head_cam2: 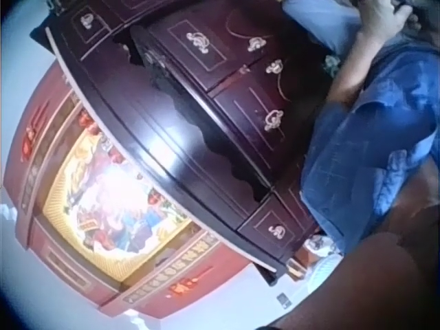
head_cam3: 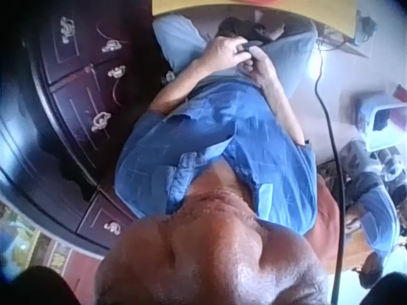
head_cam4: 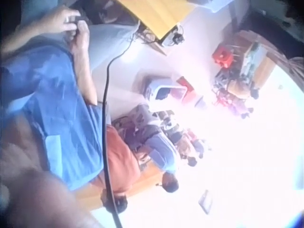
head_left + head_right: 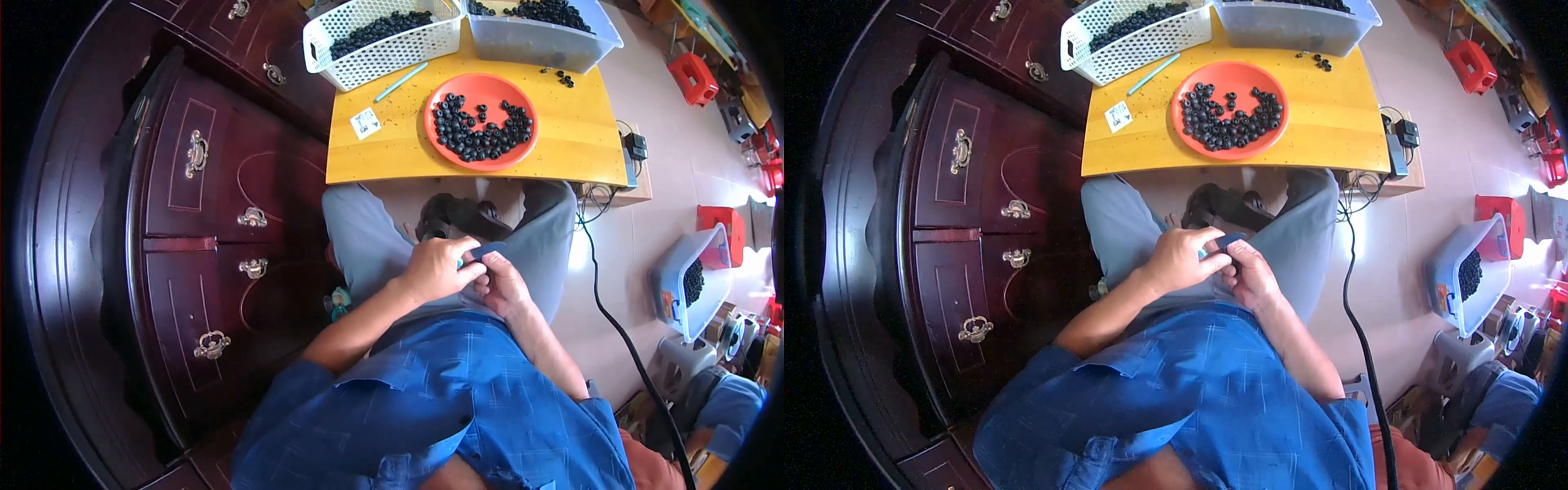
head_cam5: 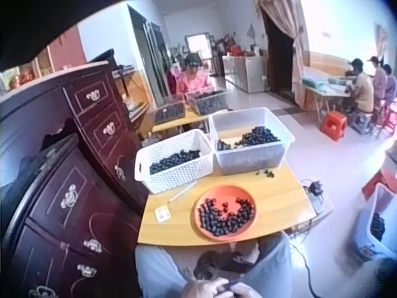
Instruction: Processing small black fruits or seeds using a small knife.
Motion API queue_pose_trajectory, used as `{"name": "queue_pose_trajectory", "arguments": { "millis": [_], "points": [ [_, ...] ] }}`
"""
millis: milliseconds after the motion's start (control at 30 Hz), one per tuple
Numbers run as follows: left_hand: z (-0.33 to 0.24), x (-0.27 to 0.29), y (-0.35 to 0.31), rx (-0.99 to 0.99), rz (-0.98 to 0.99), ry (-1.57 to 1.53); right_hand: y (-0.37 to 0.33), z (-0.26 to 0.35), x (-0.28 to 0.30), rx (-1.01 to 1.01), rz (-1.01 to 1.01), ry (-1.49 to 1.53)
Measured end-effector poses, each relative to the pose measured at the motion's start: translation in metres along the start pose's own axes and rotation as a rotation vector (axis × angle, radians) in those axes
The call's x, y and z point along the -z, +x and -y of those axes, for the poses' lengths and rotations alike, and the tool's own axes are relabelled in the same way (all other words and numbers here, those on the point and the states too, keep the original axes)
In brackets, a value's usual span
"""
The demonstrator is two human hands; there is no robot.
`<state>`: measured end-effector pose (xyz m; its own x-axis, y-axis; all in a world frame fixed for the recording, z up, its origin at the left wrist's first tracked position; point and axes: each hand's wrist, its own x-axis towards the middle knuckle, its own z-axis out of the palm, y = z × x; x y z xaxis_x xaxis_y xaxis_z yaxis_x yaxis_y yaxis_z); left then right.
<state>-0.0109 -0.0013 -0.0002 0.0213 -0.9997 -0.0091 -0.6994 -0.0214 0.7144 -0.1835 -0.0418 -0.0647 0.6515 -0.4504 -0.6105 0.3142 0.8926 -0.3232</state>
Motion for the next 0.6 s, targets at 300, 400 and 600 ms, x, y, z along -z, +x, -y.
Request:
{"name": "queue_pose_trajectory", "arguments": {
  "millis": [300,400,600],
  "points": [
    [0.005,0.008,0.002,-0.016,-0.070,-0.299,-0.002,0.007,-0.006,-0.085,0.207,0.190],
    [0.008,0.004,0.002,-0.012,-0.075,-0.329,-0.002,0.006,-0.003,-0.118,0.229,0.229],
    [0.002,0.008,0.000,-0.015,-0.055,-0.379,-0.006,0.006,-0.007,-0.053,0.249,0.197]
  ]
}}
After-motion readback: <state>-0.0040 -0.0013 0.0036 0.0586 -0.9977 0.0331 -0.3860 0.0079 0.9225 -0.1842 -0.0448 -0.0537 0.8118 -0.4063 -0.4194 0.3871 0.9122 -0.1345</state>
